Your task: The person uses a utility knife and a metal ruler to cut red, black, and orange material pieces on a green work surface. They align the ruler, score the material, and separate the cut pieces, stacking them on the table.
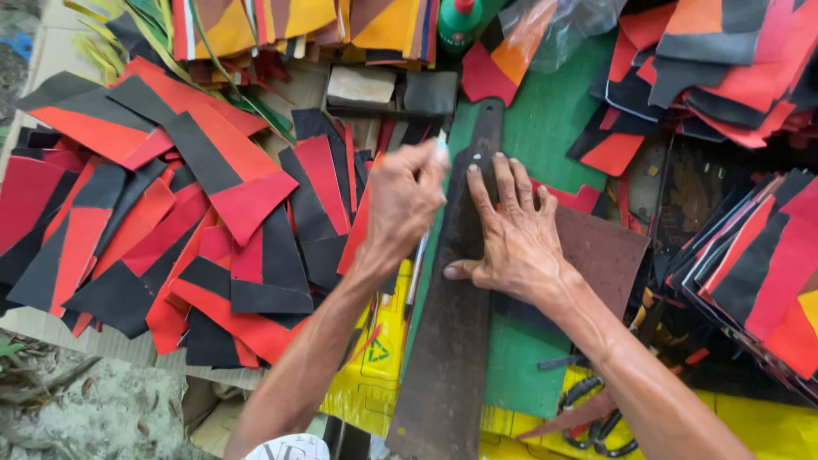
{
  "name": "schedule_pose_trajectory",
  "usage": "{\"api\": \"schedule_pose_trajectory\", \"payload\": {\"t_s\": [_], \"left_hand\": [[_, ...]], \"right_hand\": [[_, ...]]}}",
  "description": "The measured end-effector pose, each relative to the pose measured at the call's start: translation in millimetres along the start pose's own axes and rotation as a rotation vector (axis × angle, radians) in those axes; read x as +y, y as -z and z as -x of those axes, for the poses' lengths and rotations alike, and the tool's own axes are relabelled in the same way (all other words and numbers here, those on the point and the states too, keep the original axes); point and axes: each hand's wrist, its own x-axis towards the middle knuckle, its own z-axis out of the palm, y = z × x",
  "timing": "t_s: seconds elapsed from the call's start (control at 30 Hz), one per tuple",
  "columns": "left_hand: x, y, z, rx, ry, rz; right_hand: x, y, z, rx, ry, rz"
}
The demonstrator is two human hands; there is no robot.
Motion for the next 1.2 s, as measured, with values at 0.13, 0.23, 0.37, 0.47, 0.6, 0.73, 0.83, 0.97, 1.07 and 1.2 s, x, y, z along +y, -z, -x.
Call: {"api": "schedule_pose_trajectory", "payload": {"t_s": [0.13,0.23,0.37,0.47,0.6,0.73,0.83,0.97,1.07,1.2], "left_hand": [[-2.0,-26.6,32.8,-0.08,0.343,0.302],[-3.3,-28.6,32.7,-0.086,0.372,0.244],[4.5,-26.0,21.4,-0.112,0.355,0.188],[6.9,-23.8,17.5,-0.144,0.264,0.071],[6.5,-25.7,9.6,-0.174,0.316,0.158],[6.4,-24.0,11.2,-0.191,0.303,0.125],[7.0,-22.6,10.3,-0.196,0.285,0.084],[2.8,-25.3,7.1,-0.173,0.083,-0.03],[-3.9,-29.2,8.7,-0.165,0.019,-0.065],[-12.7,-35.9,8.0,-0.157,0.009,-0.094]], "right_hand": [[1.5,-2.5,2.6,-0.022,-0.009,0.002],[0.7,-4.5,3.7,-0.009,-0.006,-0.005],[2.9,-5.1,3.1,0.009,-0.007,-0.018],[3.3,-6.8,3.2,0.012,0.002,-0.035],[7.1,-5.9,3.0,0.033,0.022,-0.003],[8.5,-7.4,4.9,0.041,0.031,-0.008],[8.5,-8.2,4.6,0.053,0.046,-0.003],[10.2,-9.9,3.8,0.043,0.039,0.009],[9.6,-11.4,2.6,0.034,0.042,0.039],[9.8,-11.5,0.7,0.018,0.035,0.042]]}}
